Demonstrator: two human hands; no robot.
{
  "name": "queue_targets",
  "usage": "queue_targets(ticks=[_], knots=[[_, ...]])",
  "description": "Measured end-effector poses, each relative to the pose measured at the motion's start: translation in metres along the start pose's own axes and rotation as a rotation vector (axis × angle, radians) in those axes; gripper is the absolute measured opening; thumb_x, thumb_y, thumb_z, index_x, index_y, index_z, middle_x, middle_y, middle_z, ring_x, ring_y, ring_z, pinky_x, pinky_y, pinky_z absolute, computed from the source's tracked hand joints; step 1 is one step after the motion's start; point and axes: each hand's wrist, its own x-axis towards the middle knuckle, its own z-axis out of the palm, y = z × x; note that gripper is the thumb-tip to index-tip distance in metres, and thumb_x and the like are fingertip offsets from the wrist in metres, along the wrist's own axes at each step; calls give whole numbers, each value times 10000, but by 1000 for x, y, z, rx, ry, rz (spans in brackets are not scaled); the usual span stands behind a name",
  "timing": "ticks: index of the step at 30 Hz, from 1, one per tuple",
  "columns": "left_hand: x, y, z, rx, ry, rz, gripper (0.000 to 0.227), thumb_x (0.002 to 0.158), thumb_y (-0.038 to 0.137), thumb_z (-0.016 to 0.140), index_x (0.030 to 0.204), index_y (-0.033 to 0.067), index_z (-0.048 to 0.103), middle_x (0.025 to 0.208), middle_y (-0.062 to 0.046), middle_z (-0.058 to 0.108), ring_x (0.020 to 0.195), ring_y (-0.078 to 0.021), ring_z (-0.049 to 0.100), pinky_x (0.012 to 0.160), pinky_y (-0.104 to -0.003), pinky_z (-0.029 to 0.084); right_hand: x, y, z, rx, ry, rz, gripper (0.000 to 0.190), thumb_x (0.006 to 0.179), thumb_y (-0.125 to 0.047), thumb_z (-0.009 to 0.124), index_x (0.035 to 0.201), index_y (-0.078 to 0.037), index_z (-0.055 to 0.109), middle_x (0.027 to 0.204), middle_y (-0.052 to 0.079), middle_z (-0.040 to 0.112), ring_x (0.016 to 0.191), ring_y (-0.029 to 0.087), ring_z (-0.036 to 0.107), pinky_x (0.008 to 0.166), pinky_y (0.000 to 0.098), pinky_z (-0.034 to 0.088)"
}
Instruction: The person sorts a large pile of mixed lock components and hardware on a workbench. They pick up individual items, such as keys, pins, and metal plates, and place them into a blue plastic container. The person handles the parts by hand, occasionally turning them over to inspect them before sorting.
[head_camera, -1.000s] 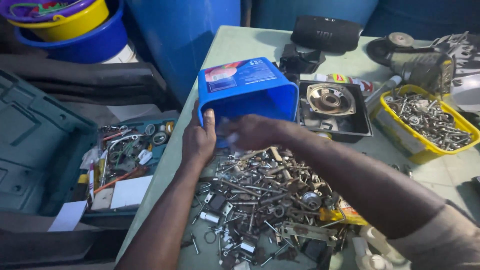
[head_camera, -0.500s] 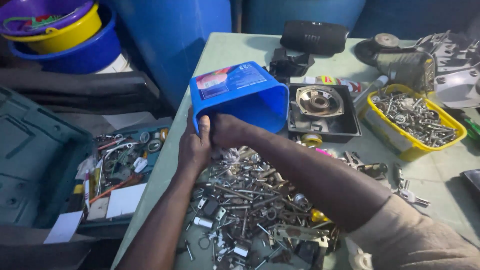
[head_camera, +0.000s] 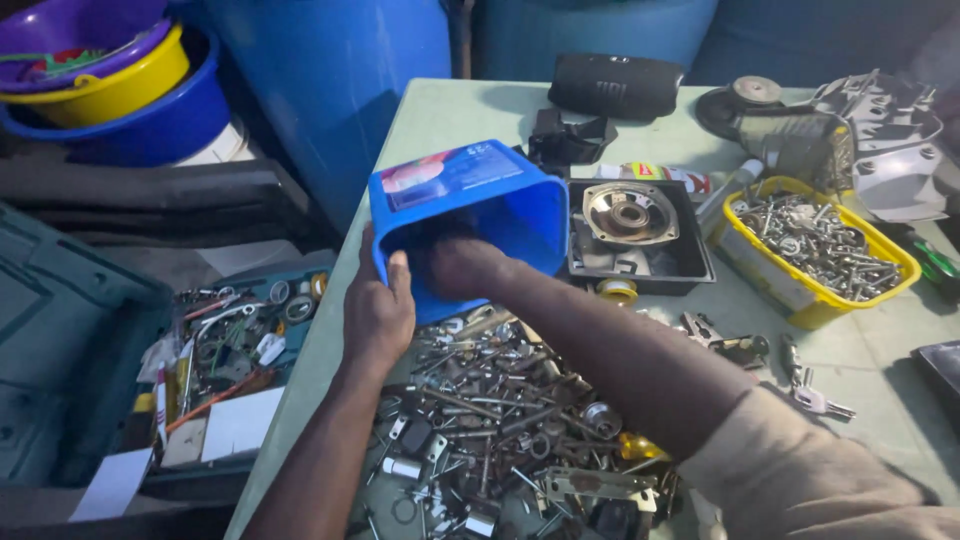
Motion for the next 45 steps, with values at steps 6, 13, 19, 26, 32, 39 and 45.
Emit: queue_targets(ticks=[6,13,19,26,32,39,45], knots=[[-6,-3,-7,-10,12,78,602,1114,287,322,1671,66,272,1111,-451,659,1049,-687,635,782,-739,575,51,-108,-101,-481,-152,1083,462,898,-475,690,1274,-222,782,1305,3,761,1289,275,678,1081,460,549],[2,-10,-1,0,2,48,582,1092,213,413,1653,83,335,1076,-377,707,1013,-629,673,751,-699,585,16,83,7,-1164,-19,352,284,906,-217,637,1126,-126,792,1110,107,792,1026,330,743,796,527,573],[21,-13,3,130,9,-39,398,1002,293,531,1261,9,633,896,-324,724,957,-525,725,781,-644,563,64,-3,16,-1252,-108,-232,221,910,-86,628,1061,-40,784,1075,201,776,1016,415,722,888,643,536],[40,-47,14,25,56,-57,330,1028,348,522,886,88,664,648,-149,653,623,-346,696,550,-433,531,91,-145,-21,-462,-195,617,541,1112,-434,417,1458,-84,643,1441,167,674,1444,390,551,1206,602,393],[60,-74,39,100,125,-47,382,1044,379,529,986,16,633,759,-260,704,830,-456,758,657,-542,556,47,-72,7,-1020,-55,-138,383,1020,-341,572,1039,-49,818,964,204,799,1074,368,761,1127,544,481],[6,2,-16,-59,-37,-130,645,1066,565,425,1426,38,522,1245,-346,704,1280,-529,625,1090,-640,484,80,-216,-143,245,-424,836,264,870,-293,675,1060,-168,810,938,95,832,874,249,823,792,392,679],[-6,22,-19,-105,-52,-135,796,1051,654,322,1615,99,404,1333,-400,653,1342,-551,576,1186,-644,407,64,-192,-80,-844,-654,19,350,1016,-148,577,1324,-108,738,1367,122,746,1352,318,637,1211,473,442]])
